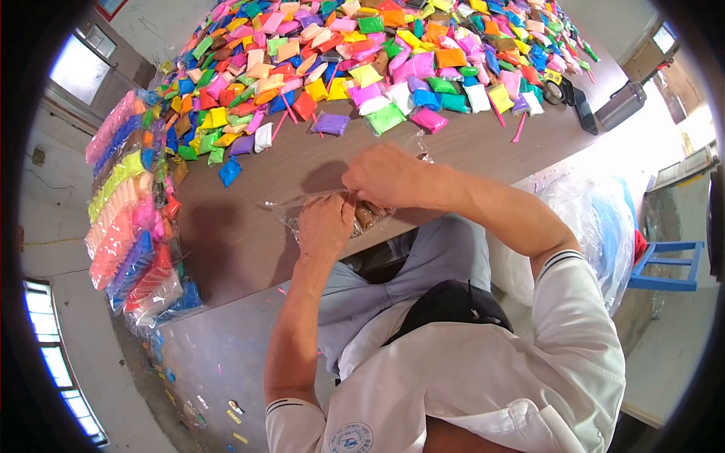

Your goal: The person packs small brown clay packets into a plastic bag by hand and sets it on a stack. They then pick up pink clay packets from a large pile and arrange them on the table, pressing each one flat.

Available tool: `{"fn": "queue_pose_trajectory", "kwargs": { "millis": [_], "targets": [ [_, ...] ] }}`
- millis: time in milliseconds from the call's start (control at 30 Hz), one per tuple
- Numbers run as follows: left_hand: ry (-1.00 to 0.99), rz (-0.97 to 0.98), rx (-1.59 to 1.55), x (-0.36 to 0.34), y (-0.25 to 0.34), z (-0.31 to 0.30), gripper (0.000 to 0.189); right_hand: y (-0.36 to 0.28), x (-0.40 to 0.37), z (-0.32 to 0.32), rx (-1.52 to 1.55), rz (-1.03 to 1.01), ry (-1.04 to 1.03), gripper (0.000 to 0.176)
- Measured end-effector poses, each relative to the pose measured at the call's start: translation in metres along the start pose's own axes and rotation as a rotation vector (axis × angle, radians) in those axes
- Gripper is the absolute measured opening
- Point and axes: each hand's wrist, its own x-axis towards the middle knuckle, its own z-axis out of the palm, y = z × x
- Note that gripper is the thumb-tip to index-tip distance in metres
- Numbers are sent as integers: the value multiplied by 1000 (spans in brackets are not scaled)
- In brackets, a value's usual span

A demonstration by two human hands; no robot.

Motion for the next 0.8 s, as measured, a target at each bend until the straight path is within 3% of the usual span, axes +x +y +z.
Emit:
{"fn": "queue_pose_trajectory", "kwargs": {
  "millis": [67,167,267,467,667,800],
  "targets": [
    [25,27,13,-1,-3,4,29,0,-7,10,-80,-51,61,17],
    [-142,-59,63,0,2,-5,30,-1,-13,25,-98,-70,227,20],
    [-117,-21,-34,0,1,-7,28,5,-15,30,-94,-114,258,20],
    [-252,-122,-158,1,19,-43,25,-1,-23,25,-80,-36,208,19],
    [-24,1,-156,-15,11,-74,21,3,-24,34,-100,-78,277,15],
    [197,-111,-129,-39,-8,-87,25,4,-24,39,-138,-92,309,14]
  ]
}}
